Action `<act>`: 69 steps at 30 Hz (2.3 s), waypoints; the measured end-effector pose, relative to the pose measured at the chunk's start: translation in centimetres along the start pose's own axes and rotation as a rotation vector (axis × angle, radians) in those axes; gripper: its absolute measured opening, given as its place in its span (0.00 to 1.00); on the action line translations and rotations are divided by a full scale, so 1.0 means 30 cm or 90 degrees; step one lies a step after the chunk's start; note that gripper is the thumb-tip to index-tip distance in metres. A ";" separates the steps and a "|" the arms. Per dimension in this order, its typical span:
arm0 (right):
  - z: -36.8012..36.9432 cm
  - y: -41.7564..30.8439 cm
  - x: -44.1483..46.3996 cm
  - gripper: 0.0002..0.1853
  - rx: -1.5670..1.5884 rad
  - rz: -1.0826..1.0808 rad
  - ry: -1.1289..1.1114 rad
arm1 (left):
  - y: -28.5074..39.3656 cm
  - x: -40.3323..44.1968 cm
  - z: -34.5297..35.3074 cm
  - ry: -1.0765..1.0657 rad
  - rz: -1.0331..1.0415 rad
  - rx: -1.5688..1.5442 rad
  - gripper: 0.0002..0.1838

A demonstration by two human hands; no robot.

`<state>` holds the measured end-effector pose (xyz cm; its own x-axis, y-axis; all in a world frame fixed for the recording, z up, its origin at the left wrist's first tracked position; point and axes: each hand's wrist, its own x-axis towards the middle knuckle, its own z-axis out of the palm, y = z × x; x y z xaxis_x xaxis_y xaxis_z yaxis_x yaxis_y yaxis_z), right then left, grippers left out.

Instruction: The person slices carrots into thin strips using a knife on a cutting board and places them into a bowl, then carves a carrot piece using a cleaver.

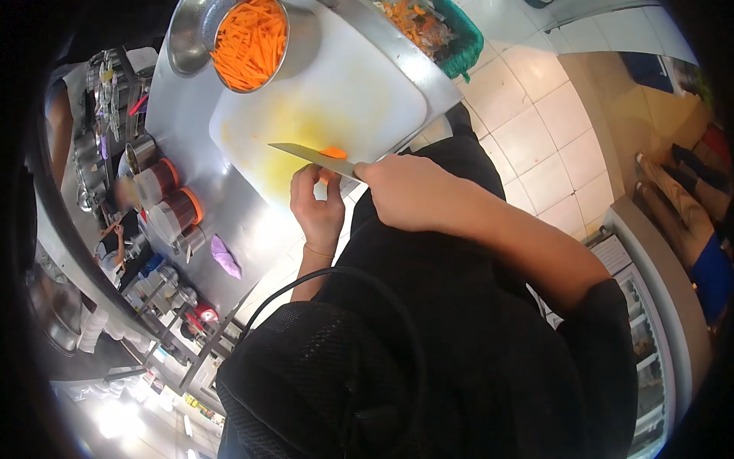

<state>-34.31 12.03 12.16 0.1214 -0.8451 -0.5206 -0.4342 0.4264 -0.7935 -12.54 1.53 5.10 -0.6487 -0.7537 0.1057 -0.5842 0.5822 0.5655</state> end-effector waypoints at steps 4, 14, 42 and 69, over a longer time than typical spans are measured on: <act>-0.023 0.048 0.015 0.23 0.010 -0.149 0.103 | 0.012 0.004 -0.004 -0.004 -0.015 -0.006 0.18; -0.018 0.112 -0.056 0.21 -0.098 -0.141 0.276 | 0.010 -0.017 0.015 0.023 -0.017 -0.002 0.22; 0.076 0.004 -0.221 0.29 -0.136 0.055 0.160 | 0.027 0.018 -0.030 0.012 -0.090 -0.090 0.21; 0.073 -0.055 -0.210 0.24 -0.123 -0.006 0.085 | 0.032 0.012 -0.005 0.005 -0.054 -0.044 0.15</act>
<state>-32.41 17.35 16.05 0.0118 -0.8894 -0.4570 -0.5976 0.3602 -0.7163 -13.25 1.77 5.82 -0.5942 -0.8020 0.0612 -0.6020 0.4939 0.6274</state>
